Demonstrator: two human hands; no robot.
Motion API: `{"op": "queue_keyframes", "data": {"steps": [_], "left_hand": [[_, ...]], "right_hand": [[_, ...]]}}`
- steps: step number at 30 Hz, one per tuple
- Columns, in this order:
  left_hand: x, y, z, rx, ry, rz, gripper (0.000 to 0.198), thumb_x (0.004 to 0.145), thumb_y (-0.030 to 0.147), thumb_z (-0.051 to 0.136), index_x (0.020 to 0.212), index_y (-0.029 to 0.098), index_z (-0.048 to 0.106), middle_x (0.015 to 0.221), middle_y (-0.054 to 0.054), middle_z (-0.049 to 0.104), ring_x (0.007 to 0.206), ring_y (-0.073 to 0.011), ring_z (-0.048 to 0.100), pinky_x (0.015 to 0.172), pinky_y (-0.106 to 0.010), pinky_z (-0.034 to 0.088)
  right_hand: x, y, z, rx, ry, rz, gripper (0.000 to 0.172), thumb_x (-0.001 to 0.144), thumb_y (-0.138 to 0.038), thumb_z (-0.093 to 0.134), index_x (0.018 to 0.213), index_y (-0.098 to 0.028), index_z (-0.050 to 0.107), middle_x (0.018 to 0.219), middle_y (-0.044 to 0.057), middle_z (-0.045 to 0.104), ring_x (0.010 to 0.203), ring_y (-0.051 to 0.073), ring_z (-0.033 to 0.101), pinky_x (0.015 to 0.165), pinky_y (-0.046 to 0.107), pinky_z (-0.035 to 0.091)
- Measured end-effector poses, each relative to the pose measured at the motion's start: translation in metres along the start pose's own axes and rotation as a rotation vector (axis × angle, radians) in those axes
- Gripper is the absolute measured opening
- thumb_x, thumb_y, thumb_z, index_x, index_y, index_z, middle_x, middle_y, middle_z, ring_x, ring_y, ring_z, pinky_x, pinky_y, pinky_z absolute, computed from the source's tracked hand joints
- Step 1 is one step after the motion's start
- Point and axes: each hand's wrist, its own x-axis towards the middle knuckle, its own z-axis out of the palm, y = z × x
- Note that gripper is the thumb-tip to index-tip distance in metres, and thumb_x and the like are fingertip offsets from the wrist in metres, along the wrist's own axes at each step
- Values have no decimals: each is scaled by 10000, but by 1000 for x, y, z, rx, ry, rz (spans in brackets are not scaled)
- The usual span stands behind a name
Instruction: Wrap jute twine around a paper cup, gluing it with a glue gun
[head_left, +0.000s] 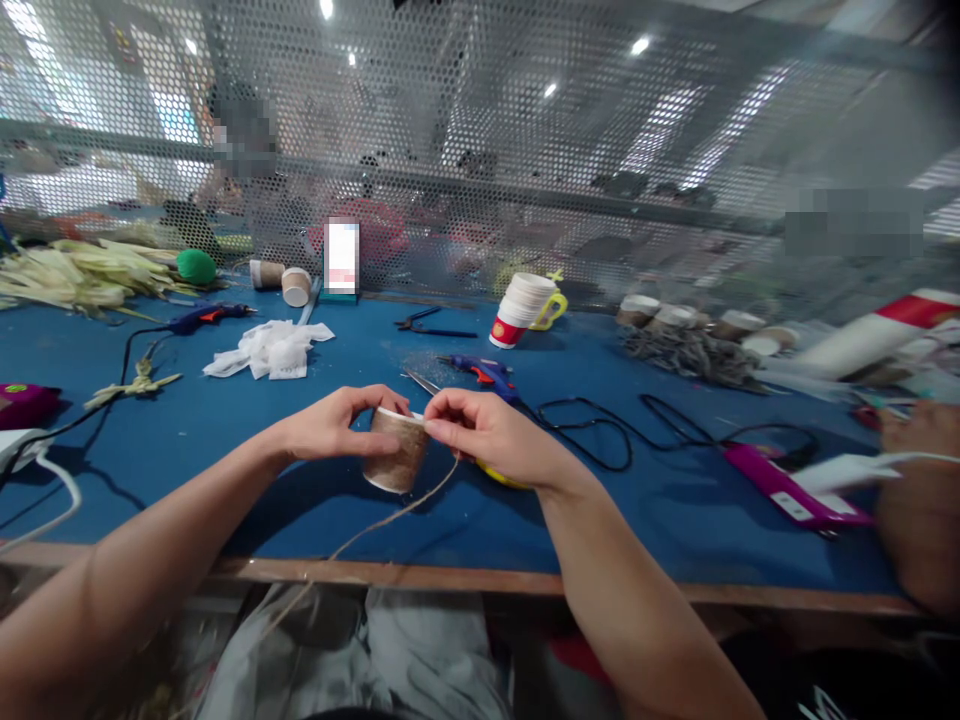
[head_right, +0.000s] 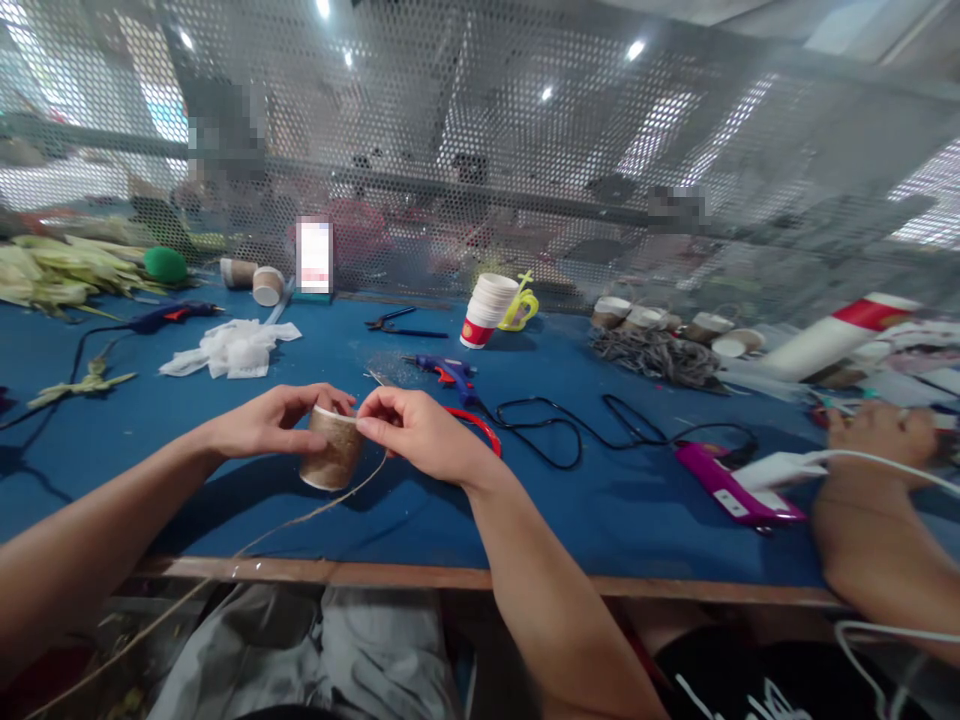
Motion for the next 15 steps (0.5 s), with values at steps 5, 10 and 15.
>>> {"op": "queue_keyframes", "data": {"steps": [5,10,15], "left_hand": [[4,-2,8,204,139,111,161,686,265,621,740,148,524,976,-81,577,1062,-217,487,921,-367,367],[6,-2,12,270,201,106,101,692,221,590,672,156,514,957,-81,586,1085,-213,473,915,-372,381],[6,1,14,298,222,103,74,694,186,565,655,160,507,897,-70,599,1072,-211,481,925,-363,366]], "right_hand": [[1,-3,5,-196,43,-30,127,822,-269,487,781,-158,533,657,-27,472,584,77,410,567,224,350],[2,-4,10,-327,68,-35,142,831,-280,464,797,-170,547,655,-23,497,585,88,419,552,225,337],[3,-5,11,-330,75,-25,167,827,-295,465,802,-163,565,656,-12,519,585,93,433,548,225,341]]}}
